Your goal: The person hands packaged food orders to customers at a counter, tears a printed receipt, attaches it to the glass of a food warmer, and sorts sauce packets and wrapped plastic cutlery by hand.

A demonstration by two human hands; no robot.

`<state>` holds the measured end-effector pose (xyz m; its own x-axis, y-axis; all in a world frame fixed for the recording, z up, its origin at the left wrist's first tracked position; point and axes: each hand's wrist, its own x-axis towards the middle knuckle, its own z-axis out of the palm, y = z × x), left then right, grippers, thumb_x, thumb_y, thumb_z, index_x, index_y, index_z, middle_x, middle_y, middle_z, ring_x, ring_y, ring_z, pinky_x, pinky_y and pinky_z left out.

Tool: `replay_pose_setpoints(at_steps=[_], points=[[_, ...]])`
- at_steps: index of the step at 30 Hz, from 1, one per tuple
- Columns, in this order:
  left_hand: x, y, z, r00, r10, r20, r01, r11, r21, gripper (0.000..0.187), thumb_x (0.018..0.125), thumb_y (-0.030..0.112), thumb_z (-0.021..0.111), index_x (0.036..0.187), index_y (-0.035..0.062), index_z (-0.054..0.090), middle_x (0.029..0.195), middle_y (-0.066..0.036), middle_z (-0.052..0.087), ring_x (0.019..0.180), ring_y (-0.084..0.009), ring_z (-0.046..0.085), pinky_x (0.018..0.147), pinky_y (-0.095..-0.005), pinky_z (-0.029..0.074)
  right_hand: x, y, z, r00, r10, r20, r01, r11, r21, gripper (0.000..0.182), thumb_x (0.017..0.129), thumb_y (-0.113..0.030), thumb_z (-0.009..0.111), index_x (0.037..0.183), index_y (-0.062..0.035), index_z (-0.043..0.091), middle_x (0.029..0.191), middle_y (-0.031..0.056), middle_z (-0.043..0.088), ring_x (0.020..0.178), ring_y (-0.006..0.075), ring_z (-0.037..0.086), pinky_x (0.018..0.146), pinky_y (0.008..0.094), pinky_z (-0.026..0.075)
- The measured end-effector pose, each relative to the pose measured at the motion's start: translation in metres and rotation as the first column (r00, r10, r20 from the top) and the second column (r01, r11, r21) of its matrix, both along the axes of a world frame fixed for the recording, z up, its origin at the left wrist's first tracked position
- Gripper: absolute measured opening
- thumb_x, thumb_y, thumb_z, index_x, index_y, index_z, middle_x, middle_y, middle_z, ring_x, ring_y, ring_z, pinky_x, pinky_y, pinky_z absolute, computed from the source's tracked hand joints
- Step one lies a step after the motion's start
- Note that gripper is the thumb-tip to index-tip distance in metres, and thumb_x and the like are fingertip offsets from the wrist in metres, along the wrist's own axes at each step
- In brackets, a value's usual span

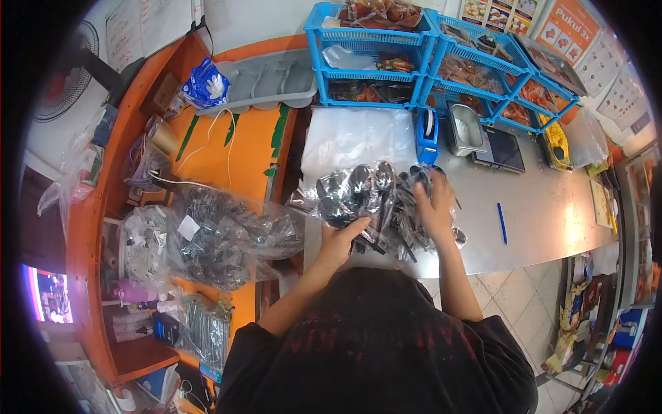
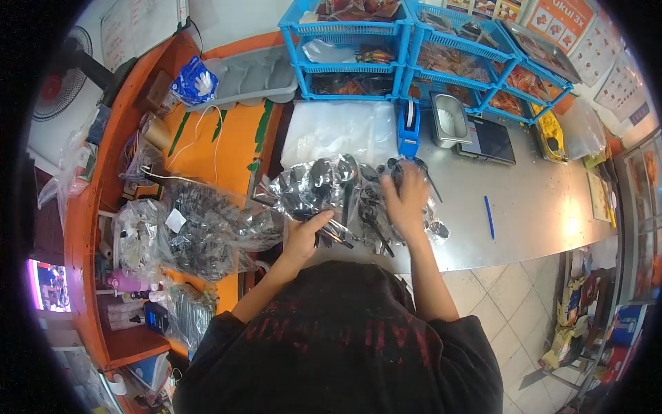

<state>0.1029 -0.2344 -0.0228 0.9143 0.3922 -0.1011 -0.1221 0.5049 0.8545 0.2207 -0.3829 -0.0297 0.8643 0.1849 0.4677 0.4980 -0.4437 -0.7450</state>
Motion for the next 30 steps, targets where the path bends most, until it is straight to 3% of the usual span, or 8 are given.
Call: replay_pose_setpoints(at_steps=[3, 11, 14, 19, 21, 26, 29, 30], points=[[-0.001, -0.006, 0.005, 0.998, -0.061, -0.026, 0.062, 0.998, 0.011, 0.027, 0.071, -0.006, 0.058, 0.097, 0.0002, 0.054, 0.09, -0.005, 0.059, 0.08, -0.0127, 0.057, 0.071, -0.0241, 0.045, -0.029, 0.019, 0.024, 0.645, 0.661, -0.383, -0.322, 0.69, 0.648, 0.02, 0.086, -0.018, 0.049, 0.1, -0.0032, 0.051, 0.078, 0.002, 0.058, 0.066, 0.0118, 0.054, 0.063, 0.0247, 0.042], [-0.001, 0.01, -0.009, 0.997, 0.066, -0.048, -0.071, 0.99, -0.125, 0.022, 0.07, -0.002, 0.059, 0.092, 0.0, 0.055, 0.084, -0.005, 0.058, 0.074, -0.0134, 0.056, 0.066, -0.0249, 0.045, -0.012, 0.004, 0.024, 0.568, 0.652, -0.502, 0.038, 0.588, 0.808, 0.014, 0.089, -0.017, 0.043, 0.092, -0.006, 0.051, 0.069, 0.0011, 0.054, 0.053, 0.005, 0.048, 0.046, 0.0177, 0.037], [-0.002, 0.011, -0.009, 0.995, 0.1, -0.006, -0.101, 0.992, -0.08, 0.025, 0.072, -0.006, 0.055, 0.096, -0.001, 0.054, 0.085, -0.009, 0.06, 0.077, -0.017, 0.059, 0.069, -0.0292, 0.048, 0.008, -0.011, 0.015, 0.861, 0.069, -0.504, -0.05, 0.997, 0.05, 0.027, 0.087, -0.022, 0.046, 0.102, 0.0004, 0.047, 0.085, 0.0105, 0.059, 0.065, 0.0207, 0.057, 0.06, 0.0307, 0.047], [-0.001, 0.001, -0.004, 0.999, -0.002, -0.042, -0.001, 0.997, -0.075, 0.032, 0.068, -0.006, 0.06, 0.098, 0.0011, 0.052, 0.092, -0.004, 0.057, 0.082, -0.0126, 0.055, 0.072, -0.0251, 0.044, -0.021, 0.013, 0.018, 0.994, 0.034, 0.108, -0.004, 0.965, -0.264, 0.031, 0.084, -0.02, 0.051, 0.101, 0.0058, 0.046, 0.098, 0.0135, 0.056, 0.09, 0.023, 0.053, 0.079, 0.0296, 0.041], [-0.001, -0.006, -0.003, 0.999, -0.037, -0.035, 0.034, 0.997, -0.076, 0.033, 0.069, -0.006, 0.06, 0.1, 0.0012, 0.051, 0.093, -0.005, 0.057, 0.084, -0.0128, 0.055, 0.074, -0.0258, 0.045, -0.04, 0.028, 0.039, 0.612, 0.628, -0.481, -0.244, 0.728, 0.641, 0.024, 0.083, -0.016, 0.054, 0.099, 0.0013, 0.048, 0.093, 0.0084, 0.056, 0.088, 0.019, 0.054, 0.079, 0.0291, 0.042], [-0.001, 0.007, -0.014, 0.999, -0.006, -0.032, -0.003, 0.959, -0.284, 0.025, 0.076, 0.0, 0.053, 0.101, -0.0031, 0.052, 0.091, -0.01, 0.059, 0.077, -0.0184, 0.058, 0.068, -0.0312, 0.049, -0.028, 0.022, 0.028, 0.635, 0.654, -0.411, 0.147, 0.419, 0.896, 0.015, 0.085, -0.003, 0.045, 0.099, -0.0054, 0.043, 0.084, 0.0059, 0.054, 0.071, 0.0112, 0.052, 0.061, 0.0246, 0.044], [-0.003, 0.014, -0.017, 1.0, -0.015, -0.014, 0.012, 0.984, -0.175, 0.025, 0.076, 0.0, 0.053, 0.101, -0.0042, 0.052, 0.091, -0.011, 0.059, 0.076, -0.0187, 0.058, 0.067, -0.0307, 0.049, -0.005, -0.001, 0.019, 0.752, 0.37, -0.546, 0.068, 0.78, 0.622, 0.024, 0.085, -0.007, 0.045, 0.108, -0.0033, 0.04, 0.084, 0.008, 0.054, 0.069, 0.0147, 0.053, 0.063, 0.0281, 0.046], [-0.003, 0.012, -0.01, 1.0, -0.022, 0.006, 0.023, 0.976, -0.214, 0.025, 0.076, -0.001, 0.052, 0.101, -0.0047, 0.052, 0.091, -0.011, 0.059, 0.077, -0.0189, 0.058, 0.065, -0.03, 0.049, 0.002, -0.004, 0.016, 0.903, 0.083, -0.422, 0.004, 0.979, 0.203, 0.035, 0.085, -0.013, 0.048, 0.116, -0.0006, 0.037, 0.093, 0.0111, 0.052, 0.079, 0.0197, 0.054, 0.075, 0.0331, 0.045]])
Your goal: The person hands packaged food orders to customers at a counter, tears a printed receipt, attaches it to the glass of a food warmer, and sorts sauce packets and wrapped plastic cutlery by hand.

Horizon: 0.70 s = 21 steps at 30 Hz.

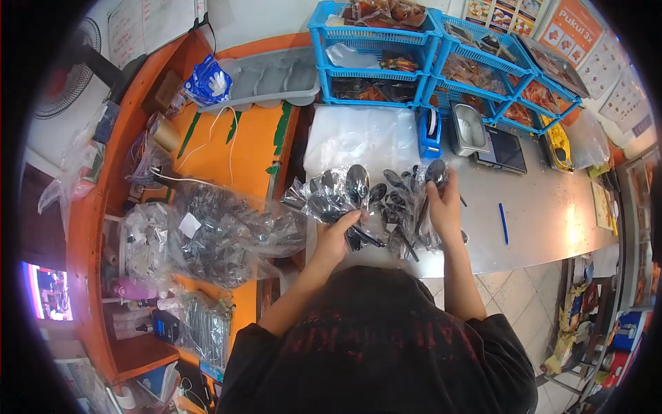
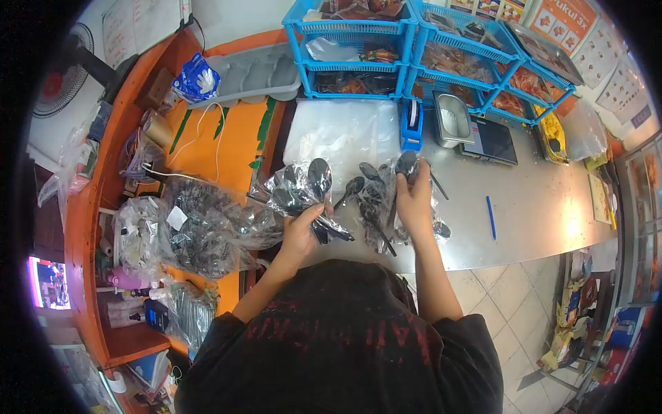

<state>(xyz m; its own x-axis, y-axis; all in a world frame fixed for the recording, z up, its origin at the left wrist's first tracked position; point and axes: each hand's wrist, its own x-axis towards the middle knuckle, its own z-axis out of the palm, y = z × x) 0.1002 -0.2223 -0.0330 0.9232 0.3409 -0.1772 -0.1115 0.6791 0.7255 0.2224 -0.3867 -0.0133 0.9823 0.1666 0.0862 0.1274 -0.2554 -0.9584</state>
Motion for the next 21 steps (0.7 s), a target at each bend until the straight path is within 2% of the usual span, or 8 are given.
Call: replay_pose_setpoints(at_steps=[5, 6, 7, 9, 12, 16, 18, 21], points=[[0.001, -0.009, 0.003, 0.997, -0.072, 0.009, 0.071, 0.991, 0.111, 0.028, 0.074, -0.002, 0.053, 0.102, -0.0029, 0.052, 0.093, -0.01, 0.059, 0.081, -0.0179, 0.058, 0.069, -0.029, 0.048, -0.023, 0.013, -0.007, 0.851, 0.137, 0.508, 0.214, 0.792, -0.572, 0.041, 0.081, -0.017, 0.056, 0.115, 0.0002, 0.041, 0.11, 0.013, 0.041, 0.104, 0.0203, 0.043, 0.091, 0.0304, 0.033], [0.002, -0.011, 0.003, 0.997, -0.073, 0.013, 0.069, 0.982, 0.176, 0.028, 0.074, -0.002, 0.053, 0.102, -0.0027, 0.052, 0.094, -0.01, 0.059, 0.083, -0.0171, 0.057, 0.072, -0.0285, 0.046, -0.029, 0.022, -0.012, 0.951, 0.236, 0.198, -0.203, 0.964, -0.174, 0.036, 0.081, -0.017, 0.056, 0.111, 0.0002, 0.044, 0.108, 0.0111, 0.044, 0.1, 0.0177, 0.045, 0.088, 0.029, 0.035], [0.003, -0.014, 0.002, 0.997, -0.072, 0.02, 0.066, 0.968, 0.24, 0.029, 0.074, -0.001, 0.053, 0.102, -0.0024, 0.052, 0.095, -0.01, 0.058, 0.085, -0.0163, 0.057, 0.076, -0.028, 0.045, -0.033, 0.029, -0.012, 0.884, 0.465, -0.039, -0.419, 0.828, 0.372, 0.032, 0.082, -0.016, 0.056, 0.107, 0.0001, 0.047, 0.107, 0.0092, 0.046, 0.096, 0.0151, 0.047, 0.085, 0.0275, 0.037], [0.005, -0.015, 0.005, 0.999, -0.049, 0.024, 0.042, 0.971, 0.236, 0.027, 0.074, 0.0, 0.053, 0.101, -0.0031, 0.053, 0.093, -0.01, 0.059, 0.088, -0.0152, 0.056, 0.08, -0.0272, 0.043, -0.036, 0.028, -0.002, 0.852, 0.523, -0.022, -0.471, 0.783, 0.406, 0.019, 0.083, -0.015, 0.054, 0.097, -0.0018, 0.051, 0.097, 0.0038, 0.051, 0.085, 0.0102, 0.05, 0.076, 0.0247, 0.041], [0.004, -0.008, 0.005, 0.997, -0.075, 0.02, 0.073, 0.994, 0.078, 0.021, 0.076, 0.002, 0.053, 0.095, -0.0045, 0.055, 0.089, -0.013, 0.061, 0.086, -0.0191, 0.058, 0.078, -0.0304, 0.045, -0.037, 0.033, 0.017, 0.858, 0.405, -0.316, -0.004, 0.621, 0.784, 0.016, 0.085, -0.01, 0.05, 0.1, -0.0066, 0.048, 0.086, 0.0003, 0.057, 0.07, 0.0079, 0.052, 0.065, 0.0232, 0.041], [-0.001, -0.002, 0.009, 0.997, -0.044, -0.066, 0.047, 0.998, 0.05, 0.023, 0.076, 0.002, 0.052, 0.098, -0.0046, 0.055, 0.089, -0.015, 0.061, 0.078, -0.0215, 0.06, 0.071, -0.0326, 0.048, -0.004, 0.001, -0.014, 0.903, 0.305, -0.303, 0.009, 0.692, 0.722, 0.028, 0.085, -0.011, 0.048, 0.112, -0.0036, 0.043, 0.096, 0.0072, 0.057, 0.079, 0.0156, 0.055, 0.073, 0.0273, 0.042], [-0.002, 0.0, 0.003, 0.997, -0.066, -0.045, 0.069, 0.995, 0.07, 0.025, 0.076, 0.002, 0.052, 0.1, -0.0041, 0.054, 0.09, -0.015, 0.06, 0.079, -0.0214, 0.059, 0.072, -0.0319, 0.048, 0.008, -0.005, -0.017, 0.947, -0.099, 0.306, 0.158, 0.972, -0.176, 0.042, 0.082, -0.018, 0.054, 0.115, 0.0027, 0.038, 0.1, 0.0155, 0.05, 0.093, 0.0273, 0.049, 0.083, 0.0395, 0.038], [0.002, 0.0, -0.002, 0.992, -0.126, 0.016, 0.124, 0.985, 0.122, 0.028, 0.076, 0.001, 0.053, 0.104, -0.0034, 0.051, 0.096, -0.014, 0.058, 0.084, -0.0206, 0.058, 0.074, -0.0312, 0.047, -0.011, 0.004, -0.001, 0.798, 0.044, 0.601, 0.315, 0.82, -0.479, 0.051, 0.078, -0.022, 0.058, 0.114, 0.0062, 0.037, 0.106, 0.0205, 0.045, 0.102, 0.0318, 0.042, 0.087, 0.0405, 0.033]])
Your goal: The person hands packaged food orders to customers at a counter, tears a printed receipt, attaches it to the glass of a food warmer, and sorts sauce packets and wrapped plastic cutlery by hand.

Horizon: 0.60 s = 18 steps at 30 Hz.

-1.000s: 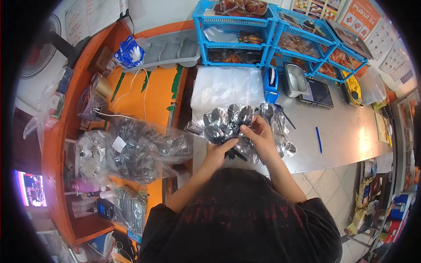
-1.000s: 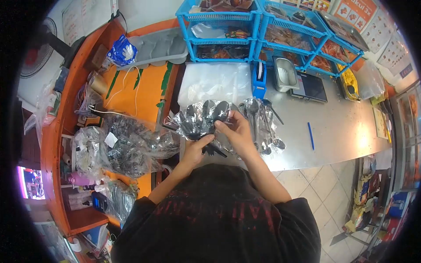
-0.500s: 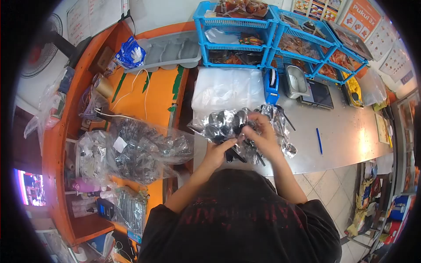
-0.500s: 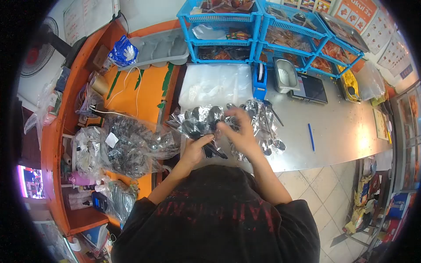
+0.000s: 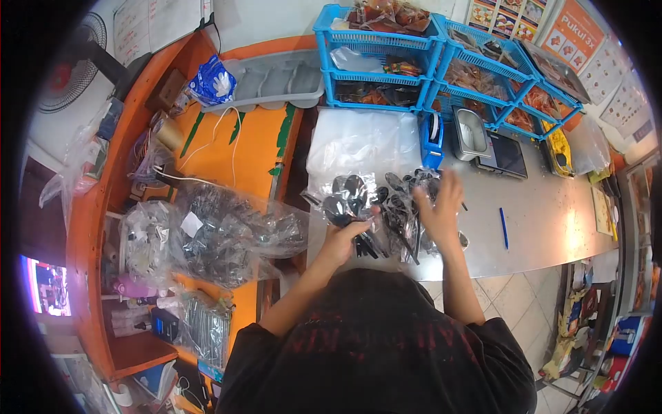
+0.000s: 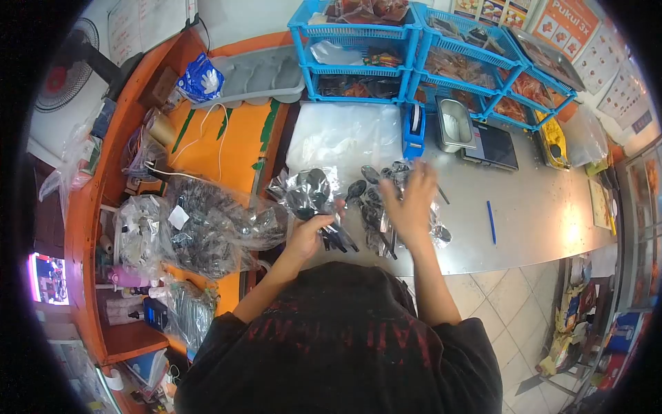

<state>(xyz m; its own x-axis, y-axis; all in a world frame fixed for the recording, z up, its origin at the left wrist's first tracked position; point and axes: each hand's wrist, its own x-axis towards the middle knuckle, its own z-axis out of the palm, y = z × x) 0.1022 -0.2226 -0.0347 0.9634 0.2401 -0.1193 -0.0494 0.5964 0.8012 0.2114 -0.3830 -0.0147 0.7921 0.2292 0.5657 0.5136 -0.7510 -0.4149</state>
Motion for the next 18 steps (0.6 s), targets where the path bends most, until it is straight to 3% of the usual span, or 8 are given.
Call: replay_pose_setpoints(at_steps=[1, 3, 7, 9, 10, 12, 16, 18], points=[[0.0, -0.002, -0.001, 0.999, -0.035, 0.033, 0.034, 0.999, 0.026, 0.03, 0.076, 0.001, 0.053, 0.106, -0.0031, 0.05, 0.1, -0.013, 0.057, 0.088, -0.0199, 0.057, 0.076, -0.0311, 0.046, -0.006, 0.005, 0.011, 0.957, 0.262, -0.12, -0.239, 0.955, 0.177, 0.048, 0.074, -0.022, 0.062, 0.109, 0.0042, 0.041, 0.108, 0.0177, 0.044, 0.103, 0.0278, 0.04, 0.086, 0.0366, 0.034], [0.001, -0.009, -0.001, 0.998, -0.057, -0.035, 0.06, 0.994, 0.091, 0.032, 0.076, 0.0, 0.054, 0.107, -0.0028, 0.049, 0.103, -0.012, 0.055, 0.091, -0.0187, 0.055, 0.079, -0.0309, 0.045, -0.025, 0.021, 0.012, 0.713, 0.6, -0.363, -0.322, 0.74, 0.591, 0.044, 0.071, -0.021, 0.066, 0.102, 0.002, 0.045, 0.107, 0.0148, 0.044, 0.098, 0.0225, 0.043, 0.08, 0.0323, 0.037], [0.005, -0.016, 0.011, 0.998, -0.059, 0.037, 0.044, 0.942, 0.332, 0.036, 0.074, -0.002, 0.058, 0.108, -0.0004, 0.048, 0.102, -0.007, 0.055, 0.094, -0.014, 0.052, 0.08, -0.0281, 0.043, -0.04, 0.037, 0.022, 0.638, 0.652, -0.41, -0.256, 0.682, 0.685, 0.029, 0.068, -0.015, 0.07, 0.085, -0.001, 0.052, 0.077, 0.0023, 0.052, 0.067, 0.008, 0.047, 0.061, 0.0214, 0.039], [0.002, -0.013, 0.014, 0.999, -0.03, 0.039, 0.014, 0.931, 0.365, 0.035, 0.074, -0.002, 0.058, 0.107, 0.0005, 0.048, 0.098, -0.005, 0.056, 0.089, -0.0115, 0.053, 0.077, -0.0258, 0.043, -0.032, 0.037, 0.005, 0.457, 0.734, -0.503, -0.012, 0.57, 0.821, 0.013, 0.076, -0.01, 0.062, 0.079, -0.0003, 0.054, 0.062, -0.0032, 0.05, 0.061, 0.0045, 0.046, 0.058, 0.02, 0.038], [0.001, -0.008, 0.011, 0.999, -0.03, 0.039, 0.013, 0.931, 0.364, 0.035, 0.074, -0.002, 0.058, 0.107, 0.0005, 0.048, 0.098, -0.005, 0.056, 0.089, -0.0115, 0.053, 0.077, -0.0258, 0.043, -0.028, 0.037, -0.001, 0.457, 0.733, -0.504, -0.012, 0.571, 0.821, 0.013, 0.076, -0.01, 0.062, 0.079, -0.0003, 0.054, 0.062, -0.0032, 0.05, 0.061, 0.0045, 0.046, 0.058, 0.02, 0.038], [0.001, -0.003, 0.007, 0.995, -0.092, -0.047, 0.084, 0.985, -0.153, 0.033, 0.071, -0.002, 0.058, 0.104, -0.001, 0.051, 0.097, -0.006, 0.058, 0.085, -0.0116, 0.056, 0.075, -0.0247, 0.044, -0.023, 0.038, -0.007, 0.502, 0.756, -0.42, 0.039, 0.465, 0.884, 0.009, 0.083, -0.004, 0.05, 0.079, 0.0014, 0.055, 0.063, -0.0037, 0.05, 0.061, 0.0032, 0.044, 0.056, 0.0199, 0.037], [0.007, -0.013, 0.012, 0.997, 0.072, -0.001, -0.07, 0.973, 0.218, 0.027, 0.075, -0.002, 0.058, 0.101, -0.0002, 0.051, 0.09, -0.004, 0.059, 0.077, -0.0095, 0.056, 0.068, -0.0224, 0.045, -0.032, 0.041, -0.013, 0.652, 0.61, -0.451, 0.018, 0.582, 0.813, 0.015, 0.086, -0.002, 0.042, 0.084, 0.0023, 0.057, 0.068, -0.0014, 0.055, 0.062, 0.003, 0.046, 0.058, 0.0176, 0.036], [0.01, -0.019, 0.015, 0.985, 0.165, 0.058, -0.174, 0.962, 0.211, 0.02, 0.076, 0.0, 0.059, 0.095, -0.0007, 0.053, 0.084, -0.003, 0.059, 0.071, -0.0082, 0.055, 0.062, -0.0206, 0.045, -0.029, 0.045, -0.017, 0.67, 0.639, -0.379, 0.0, 0.51, 0.86, 0.017, 0.088, -0.006, 0.041, 0.086, 0.0009, 0.056, 0.068, -0.0009, 0.055, 0.061, 0.0032, 0.048, 0.053, 0.0172, 0.037]])
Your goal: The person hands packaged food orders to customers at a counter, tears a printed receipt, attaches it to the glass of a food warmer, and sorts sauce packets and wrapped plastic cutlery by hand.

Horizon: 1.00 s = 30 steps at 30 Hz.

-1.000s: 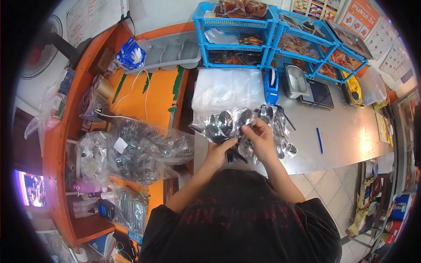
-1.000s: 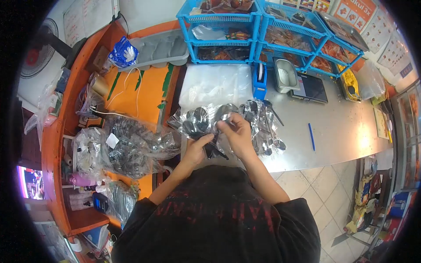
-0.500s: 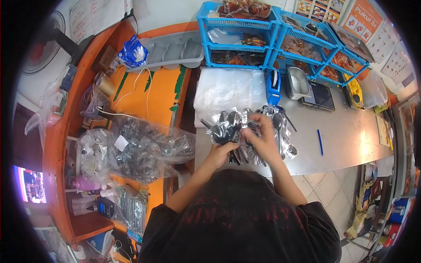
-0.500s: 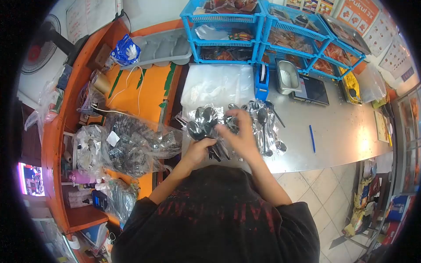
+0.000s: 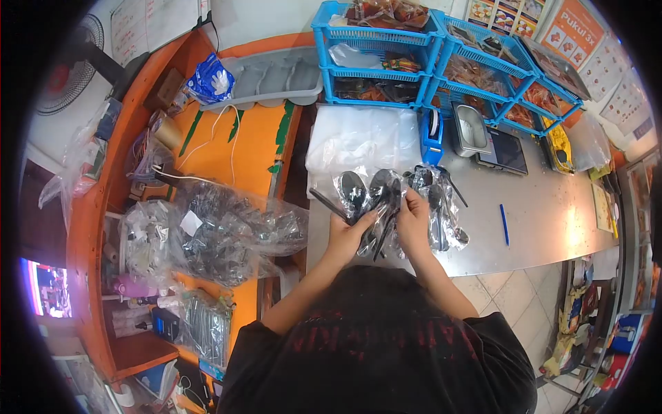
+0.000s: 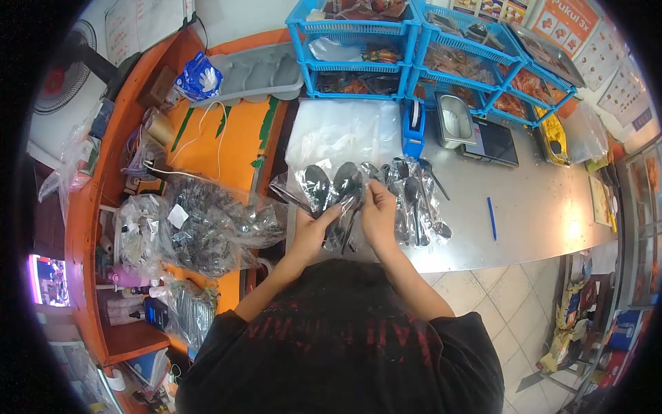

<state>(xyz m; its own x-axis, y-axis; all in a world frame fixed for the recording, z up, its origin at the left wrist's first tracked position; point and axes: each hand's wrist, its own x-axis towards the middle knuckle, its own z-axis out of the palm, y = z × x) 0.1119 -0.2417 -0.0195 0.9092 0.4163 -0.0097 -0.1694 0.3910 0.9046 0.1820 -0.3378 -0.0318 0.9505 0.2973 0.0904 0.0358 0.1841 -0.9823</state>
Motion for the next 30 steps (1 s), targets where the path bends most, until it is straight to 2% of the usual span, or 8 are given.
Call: replay_pose_setpoints(at_steps=[7, 12, 14, 16, 20, 22, 24, 30], points=[[-0.003, 0.006, 0.007, 0.954, 0.288, 0.079, -0.297, 0.944, 0.144, 0.018, 0.077, -0.001, 0.059, 0.092, -0.0037, 0.052, 0.087, -0.005, 0.057, 0.074, -0.011, 0.056, 0.066, -0.0227, 0.046, 0.035, -0.035, 0.003, 0.979, -0.071, -0.19, 0.045, 0.99, -0.134, 0.02, 0.09, -0.016, 0.038, 0.094, -0.0018, 0.052, 0.073, 0.008, 0.058, 0.06, 0.0174, 0.055, 0.05, 0.0279, 0.044], [-0.004, 0.005, 0.007, 0.979, 0.192, 0.069, -0.197, 0.978, 0.065, 0.021, 0.075, -0.002, 0.061, 0.094, -0.0028, 0.052, 0.088, -0.005, 0.057, 0.076, -0.0103, 0.055, 0.067, -0.0221, 0.045, 0.039, -0.039, 0.012, 0.734, -0.009, 0.679, 0.561, 0.572, -0.599, 0.028, 0.087, -0.019, 0.043, 0.105, 0.0015, 0.048, 0.086, 0.0125, 0.059, 0.081, 0.0264, 0.053, 0.079, 0.0337, 0.039], [-0.004, 0.0, 0.004, 0.989, 0.12, 0.091, -0.126, 0.99, 0.061, 0.022, 0.072, -0.004, 0.062, 0.092, -0.0014, 0.053, 0.085, -0.004, 0.057, 0.076, -0.009, 0.055, 0.067, -0.0217, 0.045, 0.02, -0.028, 0.012, 0.878, 0.021, 0.478, 0.287, 0.776, -0.561, 0.028, 0.087, -0.017, 0.044, 0.109, 0.0001, 0.048, 0.091, 0.0101, 0.058, 0.084, 0.0218, 0.052, 0.081, 0.0302, 0.037], [-0.004, -0.003, 0.007, 0.995, 0.062, 0.072, -0.068, 0.995, 0.075, 0.022, 0.072, -0.003, 0.062, 0.093, -0.0011, 0.053, 0.084, -0.004, 0.057, 0.076, -0.0081, 0.054, 0.067, -0.0216, 0.044, 0.001, -0.014, 0.03, 0.898, 0.328, -0.293, -0.262, 0.934, 0.242, 0.026, 0.088, -0.017, 0.044, 0.109, -0.0028, 0.048, 0.091, 0.0076, 0.057, 0.081, 0.017, 0.053, 0.078, 0.0275, 0.039], [-0.005, 0.014, 0.0, 1.0, 0.01, 0.018, -0.003, 0.938, -0.346, 0.018, 0.08, 0.005, 0.055, 0.095, -0.0037, 0.051, 0.089, -0.01, 0.06, 0.076, -0.0156, 0.058, 0.066, -0.0245, 0.046, 0.021, -0.029, 0.015, 0.906, 0.182, -0.383, 0.003, 0.901, 0.435, 0.026, 0.088, -0.016, 0.044, 0.112, -0.0038, 0.045, 0.088, 0.0053, 0.057, 0.077, 0.0107, 0.052, 0.069, 0.0217, 0.041], [-0.005, 0.018, 0.0, 1.0, 0.013, 0.011, -0.008, 0.932, -0.361, 0.017, 0.082, 0.004, 0.049, 0.096, -0.0048, 0.049, 0.087, -0.016, 0.06, 0.081, -0.0231, 0.059, 0.071, -0.0302, 0.048, 0.043, -0.048, 0.0, 0.92, 0.165, -0.356, -0.036, 0.939, 0.343, 0.031, 0.087, -0.017, 0.046, 0.114, -0.0031, 0.041, 0.091, 0.0103, 0.056, 0.079, 0.017, 0.053, 0.07, 0.0273, 0.042], [-0.005, 0.015, 0.004, 0.999, 0.043, -0.004, -0.043, 0.997, -0.067, 0.017, 0.081, 0.003, 0.049, 0.096, -0.0057, 0.049, 0.089, -0.018, 0.059, 0.081, -0.0241, 0.06, 0.072, -0.0326, 0.049, 0.052, -0.054, 0.001, 0.916, -0.158, 0.369, 0.358, 0.736, -0.575, 0.037, 0.084, -0.02, 0.049, 0.114, -0.0004, 0.04, 0.096, 0.0169, 0.053, 0.083, 0.0256, 0.052, 0.073, 0.0345, 0.041], [-0.002, 0.004, -0.002, 0.996, -0.074, -0.046, 0.076, 0.995, 0.057, 0.023, 0.073, -0.005, 0.06, 0.095, -0.0023, 0.052, 0.087, -0.008, 0.059, 0.079, -0.014, 0.059, 0.068, -0.0241, 0.048, 0.004, -0.018, 0.009, 0.95, 0.147, 0.276, -0.041, 0.933, -0.357, 0.033, 0.08, -0.016, 0.057, 0.107, 0.0009, 0.048, 0.1, 0.0122, 0.053, 0.089, 0.0213, 0.05, 0.08, 0.0341, 0.039]])
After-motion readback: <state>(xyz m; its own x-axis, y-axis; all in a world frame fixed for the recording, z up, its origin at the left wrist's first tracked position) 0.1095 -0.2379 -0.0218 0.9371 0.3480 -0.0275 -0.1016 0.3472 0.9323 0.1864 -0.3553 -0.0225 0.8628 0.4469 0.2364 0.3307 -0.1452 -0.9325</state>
